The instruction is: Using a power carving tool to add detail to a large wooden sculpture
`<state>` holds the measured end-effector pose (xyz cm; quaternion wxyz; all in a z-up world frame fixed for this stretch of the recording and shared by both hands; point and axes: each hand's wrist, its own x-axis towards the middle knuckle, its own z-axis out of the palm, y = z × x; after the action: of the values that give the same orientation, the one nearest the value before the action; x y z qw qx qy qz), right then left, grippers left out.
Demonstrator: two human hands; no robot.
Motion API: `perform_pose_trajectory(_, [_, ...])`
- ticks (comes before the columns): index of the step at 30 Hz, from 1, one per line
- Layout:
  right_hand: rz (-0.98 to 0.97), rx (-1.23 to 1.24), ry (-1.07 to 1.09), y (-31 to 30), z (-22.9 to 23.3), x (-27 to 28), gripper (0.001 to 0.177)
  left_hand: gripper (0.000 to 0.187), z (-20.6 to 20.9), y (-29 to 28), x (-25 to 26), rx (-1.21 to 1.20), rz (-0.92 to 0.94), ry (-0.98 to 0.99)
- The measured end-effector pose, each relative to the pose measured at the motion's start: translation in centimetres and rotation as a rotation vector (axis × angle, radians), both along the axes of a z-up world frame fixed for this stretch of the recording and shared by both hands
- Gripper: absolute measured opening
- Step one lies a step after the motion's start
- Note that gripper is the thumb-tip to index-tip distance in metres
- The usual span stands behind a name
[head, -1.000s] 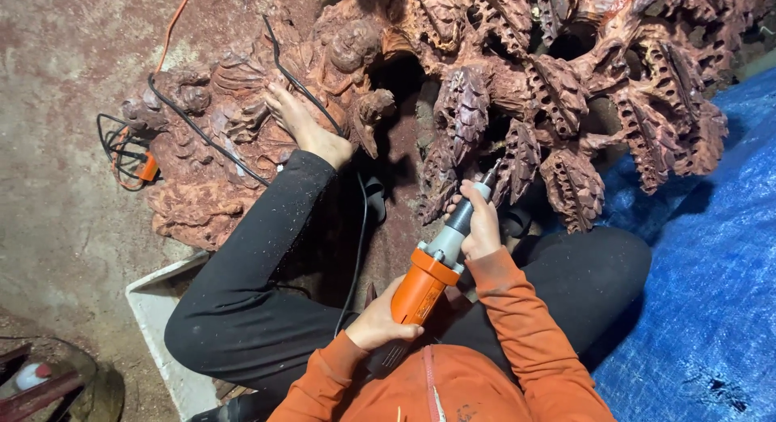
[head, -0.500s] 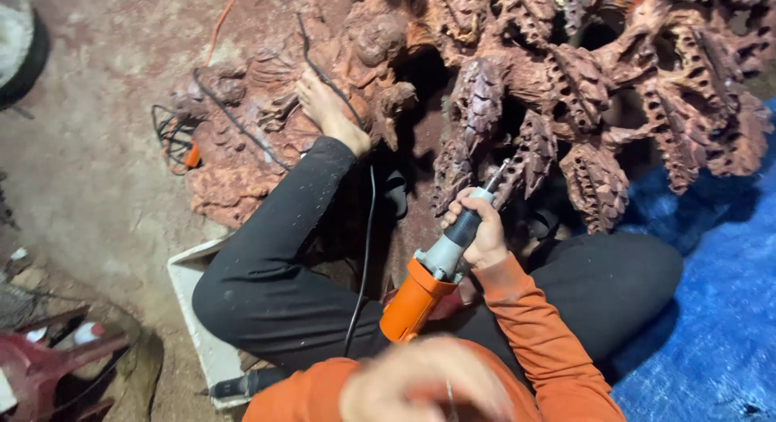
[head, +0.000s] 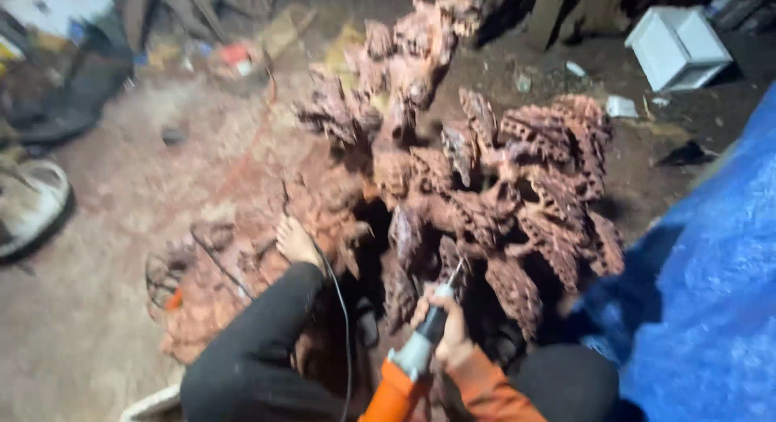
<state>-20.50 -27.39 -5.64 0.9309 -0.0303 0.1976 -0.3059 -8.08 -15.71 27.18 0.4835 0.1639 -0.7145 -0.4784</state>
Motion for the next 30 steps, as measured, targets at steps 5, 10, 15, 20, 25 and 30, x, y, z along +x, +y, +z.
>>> perform_pose_trajectory(5, [-0.06, -0.07, 0.027, 1.2, 2.1, -1.7, 0.019, 0.024, -4.1, 5.1, -0.1, 0.111, 0.1, 0.016])
perform_pose_trajectory(10, [-0.049, -0.122, 0.063, 4.6, 5.0, -0.8, 0.017, 0.086, -15.5, 13.0, 0.9, 0.529, 0.82, -0.316])
perform_pose_trajectory(15, [0.03, -0.114, 0.166, 4.1, 4.7, 1.7, 0.013, 0.113, -19.6, 17.0, 1.6, 0.868, 0.711, -0.553])
perform_pose_trajectory(20, [0.159, -0.091, 0.323, 1.2, 3.3, 3.0, 0.007, 0.101, -20.4, 16.4, 1.7, 0.894, 0.723, -0.229])
perform_pose_trajectory(25, [0.134, -0.052, 0.505, 0.3, 2.3, 2.5, 0.023, 0.109, -23.0, 19.1, 0.7, 1.167, 0.566, 0.065])
perform_pose_trajectory(30, [0.04, -0.059, 0.556, 0.1, 1.2, 3.1, 0.038, 0.109, -24.9, 18.2, 0.6, 1.184, 0.653, 0.163])
